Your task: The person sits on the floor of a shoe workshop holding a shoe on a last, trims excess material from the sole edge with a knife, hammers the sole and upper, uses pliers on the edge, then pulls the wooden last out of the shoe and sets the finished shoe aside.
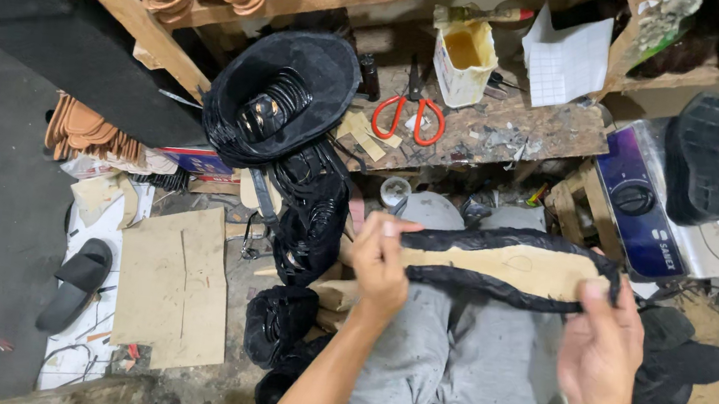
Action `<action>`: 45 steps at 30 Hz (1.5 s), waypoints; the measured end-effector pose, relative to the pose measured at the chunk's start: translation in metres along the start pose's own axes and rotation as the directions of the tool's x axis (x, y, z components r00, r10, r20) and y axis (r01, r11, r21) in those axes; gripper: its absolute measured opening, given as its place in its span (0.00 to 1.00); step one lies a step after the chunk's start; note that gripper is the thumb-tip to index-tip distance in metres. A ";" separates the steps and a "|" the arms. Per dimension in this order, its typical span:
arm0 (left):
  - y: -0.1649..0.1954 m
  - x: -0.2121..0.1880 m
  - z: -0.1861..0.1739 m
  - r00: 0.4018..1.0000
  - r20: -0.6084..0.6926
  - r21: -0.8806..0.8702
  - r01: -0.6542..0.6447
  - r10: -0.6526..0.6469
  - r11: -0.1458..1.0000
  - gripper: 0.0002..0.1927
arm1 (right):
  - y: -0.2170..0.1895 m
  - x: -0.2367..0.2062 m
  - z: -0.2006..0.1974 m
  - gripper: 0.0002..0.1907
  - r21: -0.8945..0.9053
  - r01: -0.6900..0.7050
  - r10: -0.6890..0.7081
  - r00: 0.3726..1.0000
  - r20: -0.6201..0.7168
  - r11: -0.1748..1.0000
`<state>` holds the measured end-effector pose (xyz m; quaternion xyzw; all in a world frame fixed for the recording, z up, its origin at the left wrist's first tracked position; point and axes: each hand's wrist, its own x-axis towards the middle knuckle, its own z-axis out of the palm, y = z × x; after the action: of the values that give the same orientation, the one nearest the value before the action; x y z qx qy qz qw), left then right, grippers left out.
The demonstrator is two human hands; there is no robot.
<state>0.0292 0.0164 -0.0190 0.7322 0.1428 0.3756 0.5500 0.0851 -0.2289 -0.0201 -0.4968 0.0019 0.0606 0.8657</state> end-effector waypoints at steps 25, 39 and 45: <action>-0.053 -0.028 0.020 0.791 0.601 -0.212 0.020 0.115 0.977 0.29 | 0.036 -0.018 -0.051 0.22 -0.754 0.462 -0.580 0.804 0.132 0.468; -0.070 -0.027 0.040 0.779 0.622 -0.282 0.123 0.084 0.952 0.26 | 0.060 -0.027 -0.110 0.23 -0.913 0.276 -0.543 0.837 0.073 0.302; -0.070 -0.011 0.018 0.797 0.602 -0.267 0.147 0.046 0.953 0.26 | 0.054 -0.014 -0.080 0.16 -0.846 0.319 -0.528 0.847 0.053 0.427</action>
<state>0.0491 0.0220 -0.0891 0.7170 -0.0783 0.1257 0.6811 0.0703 -0.2719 -0.1063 -0.8318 -0.0566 -0.2225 0.5054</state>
